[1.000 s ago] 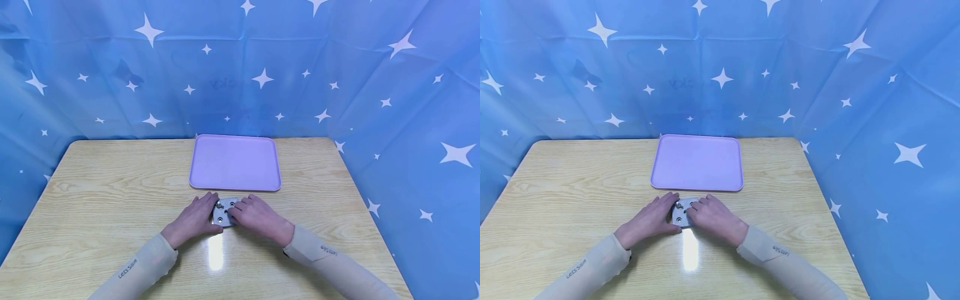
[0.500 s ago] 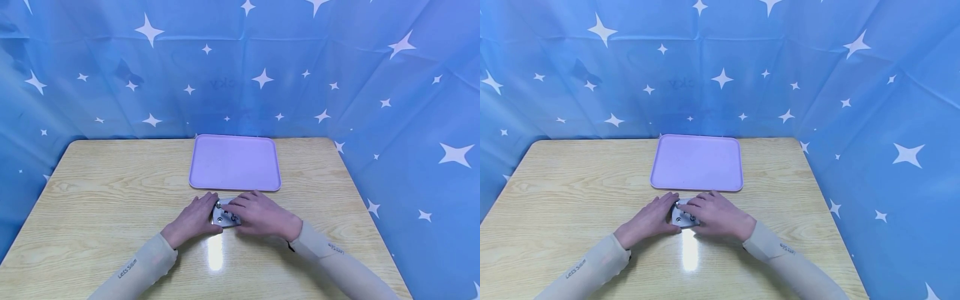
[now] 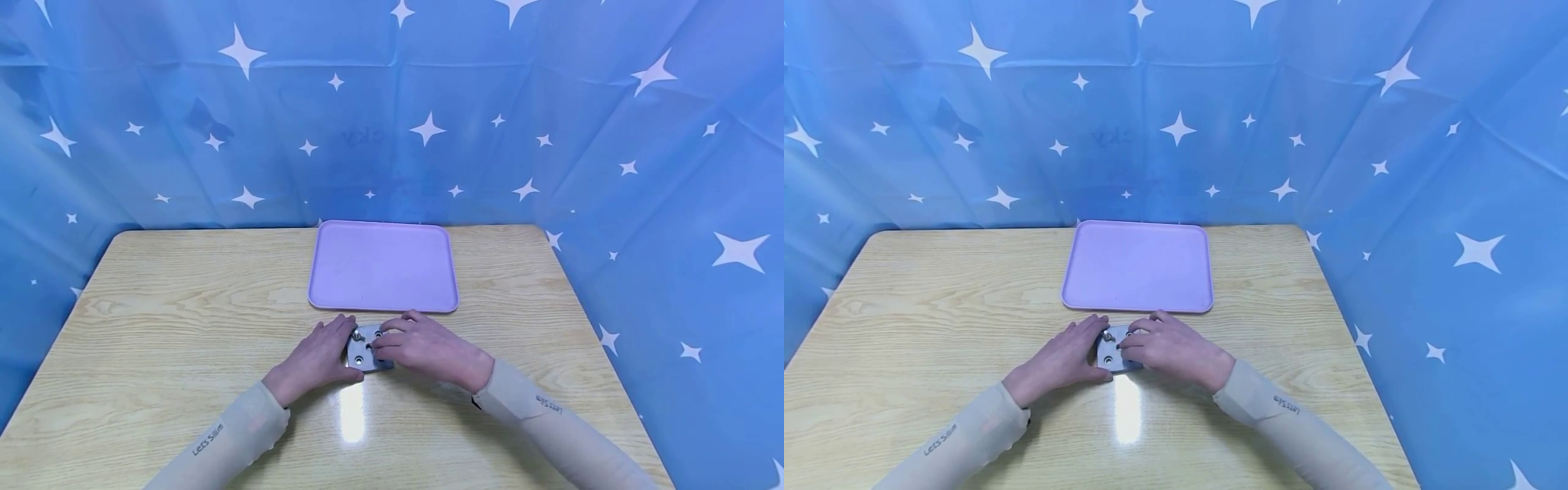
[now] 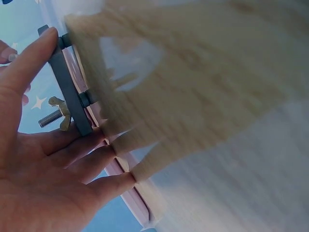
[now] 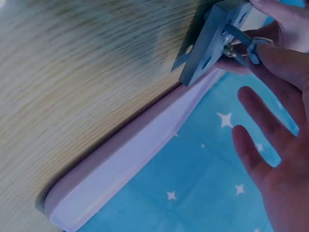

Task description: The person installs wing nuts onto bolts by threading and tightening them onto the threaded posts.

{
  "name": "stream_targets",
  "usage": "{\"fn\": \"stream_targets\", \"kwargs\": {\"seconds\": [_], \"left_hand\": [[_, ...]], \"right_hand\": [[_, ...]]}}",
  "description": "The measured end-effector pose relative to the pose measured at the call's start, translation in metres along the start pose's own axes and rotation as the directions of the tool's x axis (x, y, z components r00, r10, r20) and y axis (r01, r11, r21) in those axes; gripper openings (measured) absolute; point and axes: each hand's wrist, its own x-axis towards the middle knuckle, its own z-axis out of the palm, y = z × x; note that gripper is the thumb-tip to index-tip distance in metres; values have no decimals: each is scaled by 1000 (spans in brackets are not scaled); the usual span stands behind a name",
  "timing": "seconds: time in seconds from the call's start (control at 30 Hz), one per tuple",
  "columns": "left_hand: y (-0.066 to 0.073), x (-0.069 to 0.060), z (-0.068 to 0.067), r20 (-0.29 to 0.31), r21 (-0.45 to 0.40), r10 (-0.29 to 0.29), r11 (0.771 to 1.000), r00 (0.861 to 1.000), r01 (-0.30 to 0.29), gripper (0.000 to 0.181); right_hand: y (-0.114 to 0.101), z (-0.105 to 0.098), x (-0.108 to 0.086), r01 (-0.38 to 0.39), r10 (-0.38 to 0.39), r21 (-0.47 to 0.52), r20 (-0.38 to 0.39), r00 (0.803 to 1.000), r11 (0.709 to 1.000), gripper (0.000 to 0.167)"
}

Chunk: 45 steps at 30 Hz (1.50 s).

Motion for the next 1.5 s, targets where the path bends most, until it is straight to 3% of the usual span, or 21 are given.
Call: {"fn": "stream_targets", "kwargs": {"seconds": [0.3, 0.47, 0.63, 0.77, 0.87, 0.97, 1.13, 1.27, 1.5], "left_hand": [[1, 0, 0, 3, 6, -6, 1000, 1000, 6, 94], [1, 0, 0, -5, 10, -2, 1000, 1000, 2, 95], [1, 0, 1, -14, 6, 3, 1000, 1000, -3, 95], [1, -1, 1, -14, 3, 2, 1000, 1000, -2, 96], [1, -1, 1, -14, 7, 2, 1000, 1000, -2, 96], [0, -1, 1, -12, 9, 2, 1000, 1000, -2, 96], [0, -1, 0, -4, 0, -1, 1000, 1000, 1, 95], [0, -1, 0, -5, -6, 1, 1000, 1000, -1, 95], [1, -1, 0, -10, -6, 5, 1000, 1000, -5, 94]], "right_hand": [[-6, 14, 4, -25, 19, -48, -118, 993, 999, 10], [-12, 21, 7, -104, 101, -10, -152, 983, 995, 9], [-19, 25, 9, -188, 200, 76, -201, 959, 979, 9], [-23, 25, 9, -243, 265, 138, -175, 948, 960, 10], [-21, 21, 6, -270, 288, 160, -106, 952, 950, 29], [-15, 14, 2, -240, 250, 180, -36, 967, 954, 45], [-6, 3, -3, -91, 90, 178, 15, 996, 980, 39], [-3, 2, -4, -18, 15, 103, 31, 999, 994, 36], [-3, 6, -4, 9, -9, 3, 1, 1000, 1000, 33]]}}
